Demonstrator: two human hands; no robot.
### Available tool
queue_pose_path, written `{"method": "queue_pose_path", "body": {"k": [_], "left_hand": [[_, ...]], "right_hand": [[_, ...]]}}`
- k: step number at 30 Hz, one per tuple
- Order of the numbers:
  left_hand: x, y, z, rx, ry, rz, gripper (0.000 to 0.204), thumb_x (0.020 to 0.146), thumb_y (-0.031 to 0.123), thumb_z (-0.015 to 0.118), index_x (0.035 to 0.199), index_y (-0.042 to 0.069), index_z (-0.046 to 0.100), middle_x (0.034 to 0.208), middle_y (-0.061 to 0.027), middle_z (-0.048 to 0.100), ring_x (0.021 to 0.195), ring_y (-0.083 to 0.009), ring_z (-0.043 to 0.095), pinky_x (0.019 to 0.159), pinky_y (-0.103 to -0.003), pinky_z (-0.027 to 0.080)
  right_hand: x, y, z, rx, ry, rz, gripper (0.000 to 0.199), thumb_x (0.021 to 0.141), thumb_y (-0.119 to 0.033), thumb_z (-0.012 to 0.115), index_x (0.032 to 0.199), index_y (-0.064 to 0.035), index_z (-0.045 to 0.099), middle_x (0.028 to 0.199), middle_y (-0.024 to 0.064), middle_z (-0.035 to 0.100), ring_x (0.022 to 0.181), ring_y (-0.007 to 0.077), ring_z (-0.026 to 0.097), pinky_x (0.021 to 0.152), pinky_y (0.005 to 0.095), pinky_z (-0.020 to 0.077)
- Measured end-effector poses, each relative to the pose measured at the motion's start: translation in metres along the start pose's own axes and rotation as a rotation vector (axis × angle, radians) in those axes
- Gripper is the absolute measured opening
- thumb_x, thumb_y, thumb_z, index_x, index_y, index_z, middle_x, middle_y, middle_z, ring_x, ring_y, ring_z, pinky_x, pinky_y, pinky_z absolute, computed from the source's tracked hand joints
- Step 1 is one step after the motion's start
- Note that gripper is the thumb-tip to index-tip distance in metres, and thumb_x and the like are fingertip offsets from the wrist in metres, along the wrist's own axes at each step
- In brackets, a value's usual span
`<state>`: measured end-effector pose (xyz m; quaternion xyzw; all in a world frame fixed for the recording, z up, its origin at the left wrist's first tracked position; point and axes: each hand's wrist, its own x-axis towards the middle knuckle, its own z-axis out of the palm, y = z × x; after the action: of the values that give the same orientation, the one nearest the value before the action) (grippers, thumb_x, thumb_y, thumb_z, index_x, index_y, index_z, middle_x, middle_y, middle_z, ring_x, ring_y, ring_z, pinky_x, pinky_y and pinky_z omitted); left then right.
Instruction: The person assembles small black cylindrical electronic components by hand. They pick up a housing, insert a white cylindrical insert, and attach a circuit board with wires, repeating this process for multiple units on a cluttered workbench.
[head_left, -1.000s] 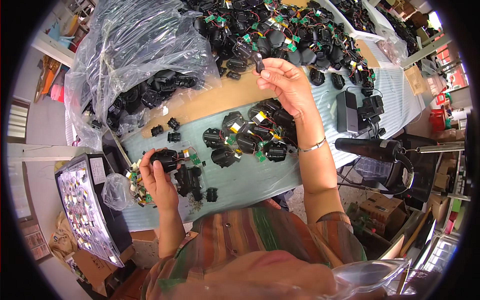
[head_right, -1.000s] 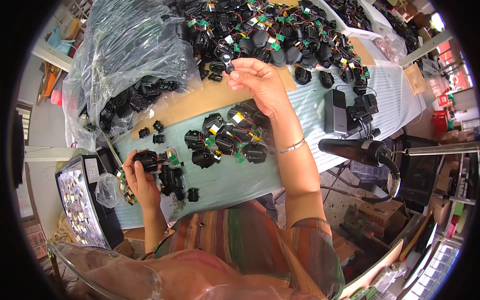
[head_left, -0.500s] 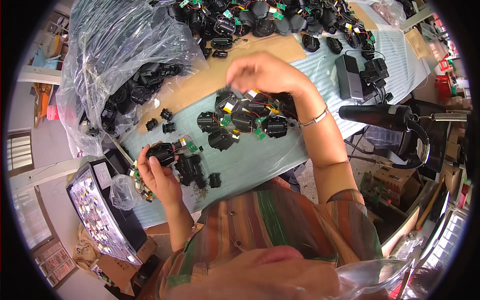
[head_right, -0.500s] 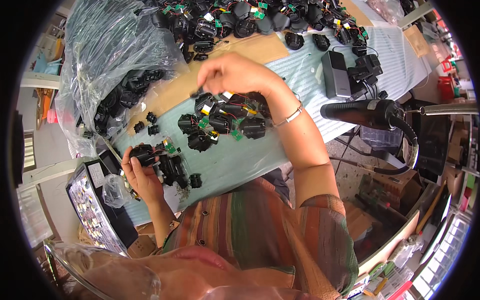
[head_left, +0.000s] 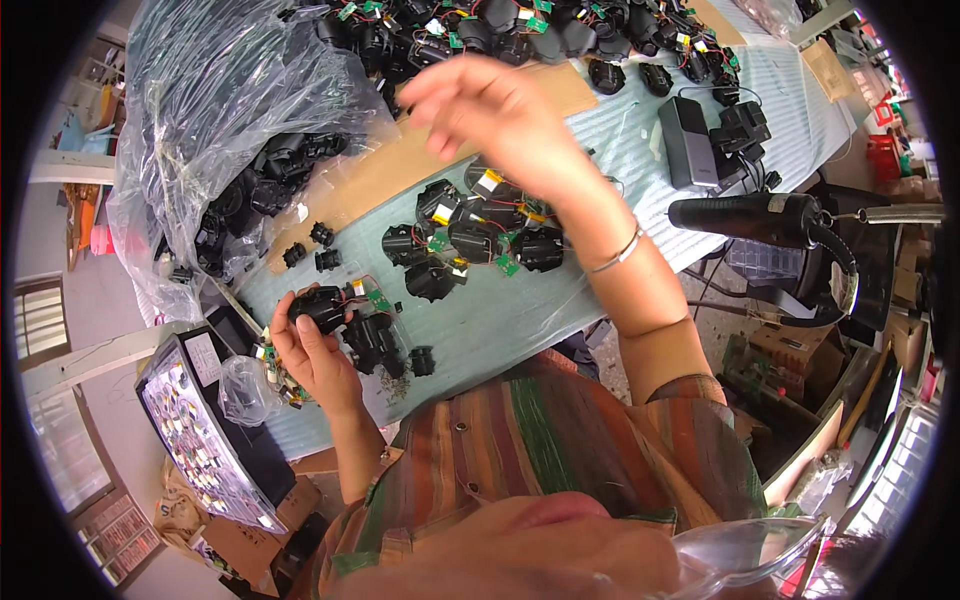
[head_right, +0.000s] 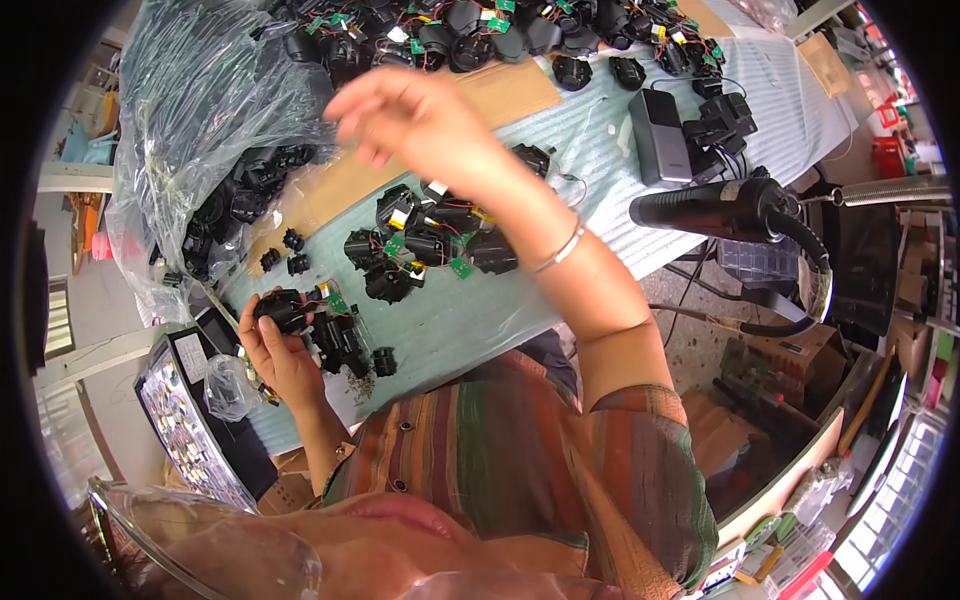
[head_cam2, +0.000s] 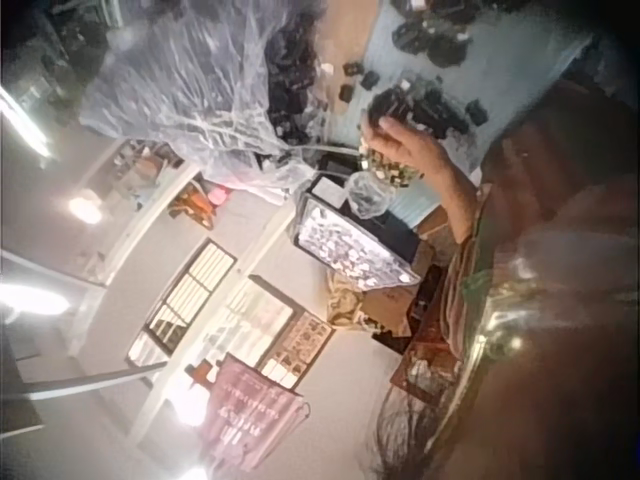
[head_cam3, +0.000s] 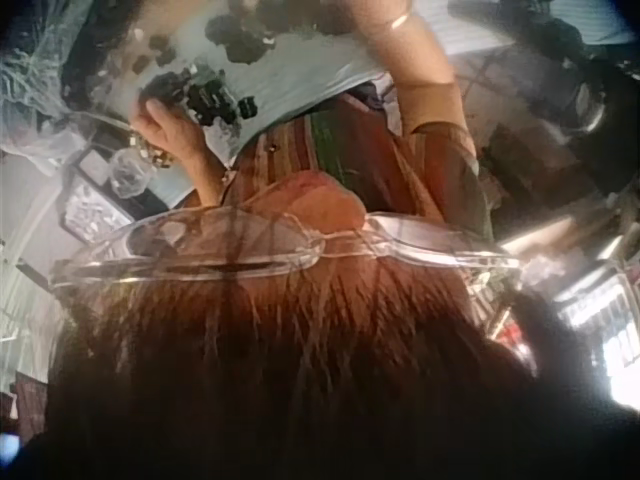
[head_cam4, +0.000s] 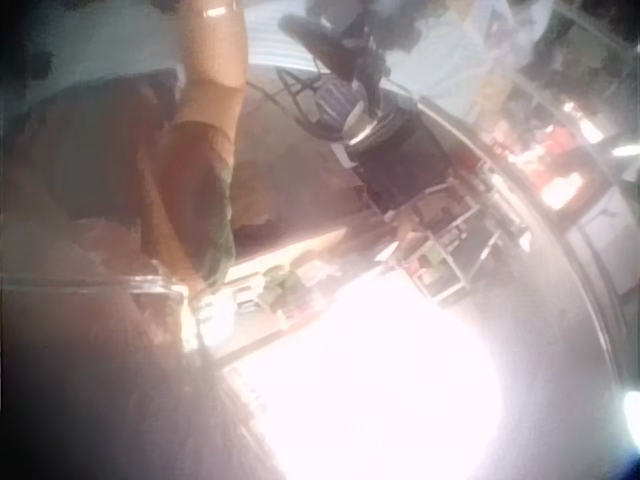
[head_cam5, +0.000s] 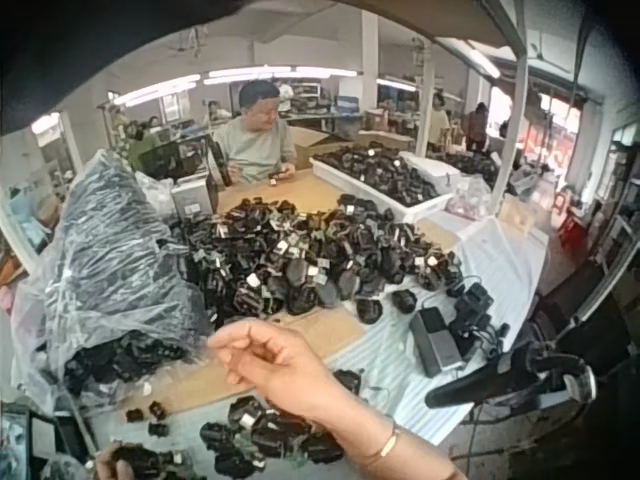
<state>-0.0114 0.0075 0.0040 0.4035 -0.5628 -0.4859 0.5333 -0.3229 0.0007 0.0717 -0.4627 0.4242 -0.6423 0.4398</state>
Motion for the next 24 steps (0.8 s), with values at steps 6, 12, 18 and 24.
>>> {"method": "queue_pose_path", "body": {"k": [6,12,18,24], "left_hand": [[0.000,0.013,0.010,0.141,-0.031,0.112,0.033,0.104,0.015,0.045,0.132,-0.003,0.042,0.122,-0.0209,0.060,0.095,-0.0209,0.065,0.081,-0.032,0.057],[-0.001,0.019,0.016,0.085,-0.036,0.138,0.034,0.104,0.014,0.045,0.133,-0.003,0.042,0.124,-0.0226,0.059,0.101,-0.0222,0.064,0.087,-0.033,0.054],[0.010,0.039,0.025,0.056,0.001,0.257,0.037,0.103,0.013,0.047,0.134,-0.005,0.039,0.124,-0.0241,0.059,0.105,-0.0240,0.063,0.094,-0.035,0.049],[0.011,0.039,0.034,0.055,-0.031,0.226,0.036,0.104,0.013,0.045,0.135,-0.004,0.043,0.119,-0.0149,0.060,0.099,-0.0143,0.060,0.084,-0.024,0.047]], "right_hand": [[-0.027,-0.004,0.045,-0.372,-0.356,-0.093,0.015,0.093,-0.011,0.064,0.107,-0.0051,0.066,0.095,0.0044,0.070,0.077,0.0126,0.066,0.069,0.0271,0.0522],[-0.035,0.019,0.075,-0.366,-0.321,-0.304,0.034,0.091,-0.020,0.066,0.122,-0.0051,0.060,0.108,0.0125,0.066,0.088,0.0248,0.068,0.074,0.0358,0.0544],[-0.041,0.037,0.102,-0.209,-0.494,-0.041,0.053,0.091,-0.031,0.067,0.133,-0.0026,0.051,0.099,0.0162,0.069,0.086,0.0321,0.068,0.078,0.0404,0.0532],[-0.044,0.034,0.103,-0.230,-0.363,0.027,0.037,0.090,-0.026,0.070,0.117,-0.0030,0.059,0.086,0.0132,0.068,0.081,0.0257,0.069,0.071,0.0356,0.0527]]}}
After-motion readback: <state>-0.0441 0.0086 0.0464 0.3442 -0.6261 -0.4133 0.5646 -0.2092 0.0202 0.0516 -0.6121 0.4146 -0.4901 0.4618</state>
